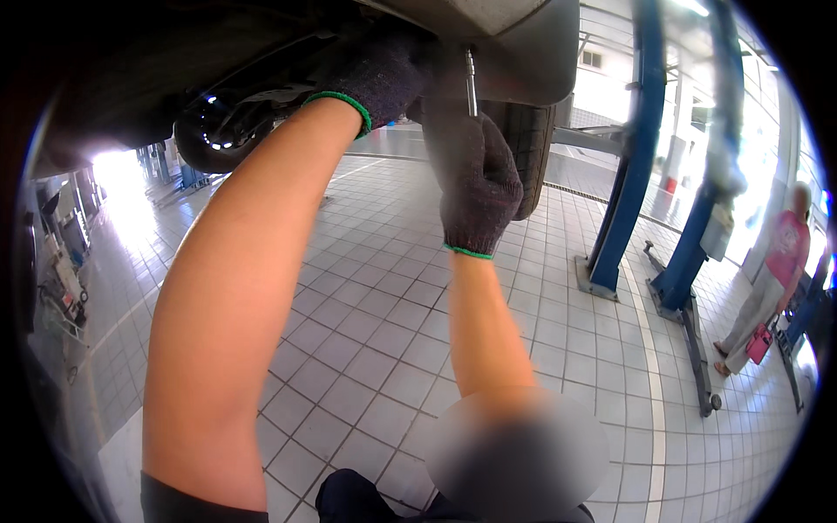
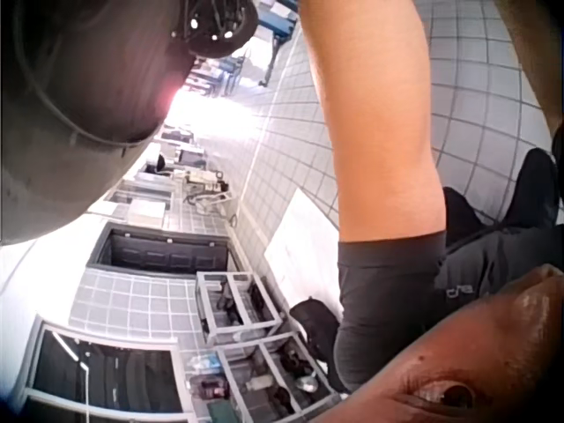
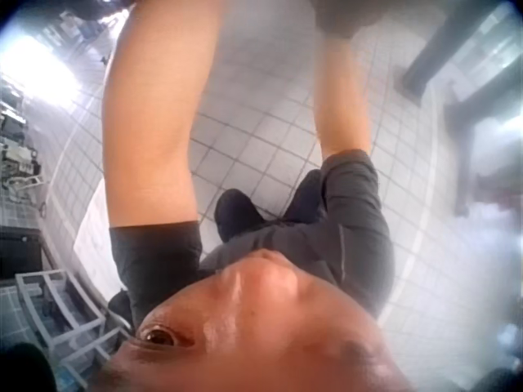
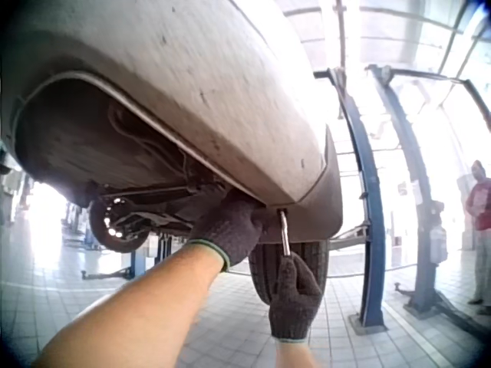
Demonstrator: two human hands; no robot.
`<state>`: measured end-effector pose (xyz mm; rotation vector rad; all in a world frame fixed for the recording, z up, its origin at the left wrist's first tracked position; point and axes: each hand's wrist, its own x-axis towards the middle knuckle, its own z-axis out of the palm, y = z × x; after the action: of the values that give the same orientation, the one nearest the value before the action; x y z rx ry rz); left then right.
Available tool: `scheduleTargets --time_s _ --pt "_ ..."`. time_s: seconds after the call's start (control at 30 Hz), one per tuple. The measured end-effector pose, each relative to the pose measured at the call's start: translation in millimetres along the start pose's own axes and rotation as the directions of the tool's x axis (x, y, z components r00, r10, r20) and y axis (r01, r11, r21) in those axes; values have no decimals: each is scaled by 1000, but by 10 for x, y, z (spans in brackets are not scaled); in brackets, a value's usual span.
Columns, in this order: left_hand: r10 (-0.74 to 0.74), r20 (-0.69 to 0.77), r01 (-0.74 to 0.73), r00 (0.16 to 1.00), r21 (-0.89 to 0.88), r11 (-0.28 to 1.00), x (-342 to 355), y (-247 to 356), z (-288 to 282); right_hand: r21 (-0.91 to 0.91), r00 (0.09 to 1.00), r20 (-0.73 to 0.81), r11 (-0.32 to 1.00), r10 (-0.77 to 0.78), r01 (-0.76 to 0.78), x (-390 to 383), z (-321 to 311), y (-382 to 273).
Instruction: The person works on the undercarriage of a white car elevated on a lift in a garage. They use a socket wrench to tighten bolts on the wheel well area and the rear bumper. The person also picks up a bolt from the floor and briefly consults a document on a workbench before returning to the vehicle.
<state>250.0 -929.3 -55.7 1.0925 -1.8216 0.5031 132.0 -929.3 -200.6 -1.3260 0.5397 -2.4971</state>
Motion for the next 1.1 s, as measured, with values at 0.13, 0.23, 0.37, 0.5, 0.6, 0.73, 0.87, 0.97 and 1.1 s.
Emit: scheduleTargets --time_s 0.13,0.23,0.37,0.5,0.6,0.73,0.87,0.97,1.1 --pt "64 -56 -61 996 46 997 -48 12 48 740 827 498 369 261 -562 81 -222 88" --pt "56 51 -62 997 126 990 96 -61 -3 563 562 827 24 -38 -826 150 -240 190" --pt "148 48 -154 988 191 969 154 -236 103 330 913 389 907 122 -262 48 -105 160" --pt "40 56 -43 998 51 998 -134 151 -131 143 999 48 990 -11 4 70 -47 216" --pt "81 55 -88 995 147 985 -25 24 -114 716 846 302 481 439 -505 -74 -65 -91" --pt "484 147 -393 863 797 458 189 -357 89 627 632 763 -84 -136 -774 37 -210 185" --pt "452 84 -370 888 713 595 71 -319 28 478 898 415 805 145 -351 -62 -202 202" --pt "468 91 -383 879 720 579 119 -289 6 104 975 52 972 -218 212 57 -79 320" --pt "312 131 -334 941 506 796 147 -190 -78 748 871 432 446 235 -492 -145 -126 -13"
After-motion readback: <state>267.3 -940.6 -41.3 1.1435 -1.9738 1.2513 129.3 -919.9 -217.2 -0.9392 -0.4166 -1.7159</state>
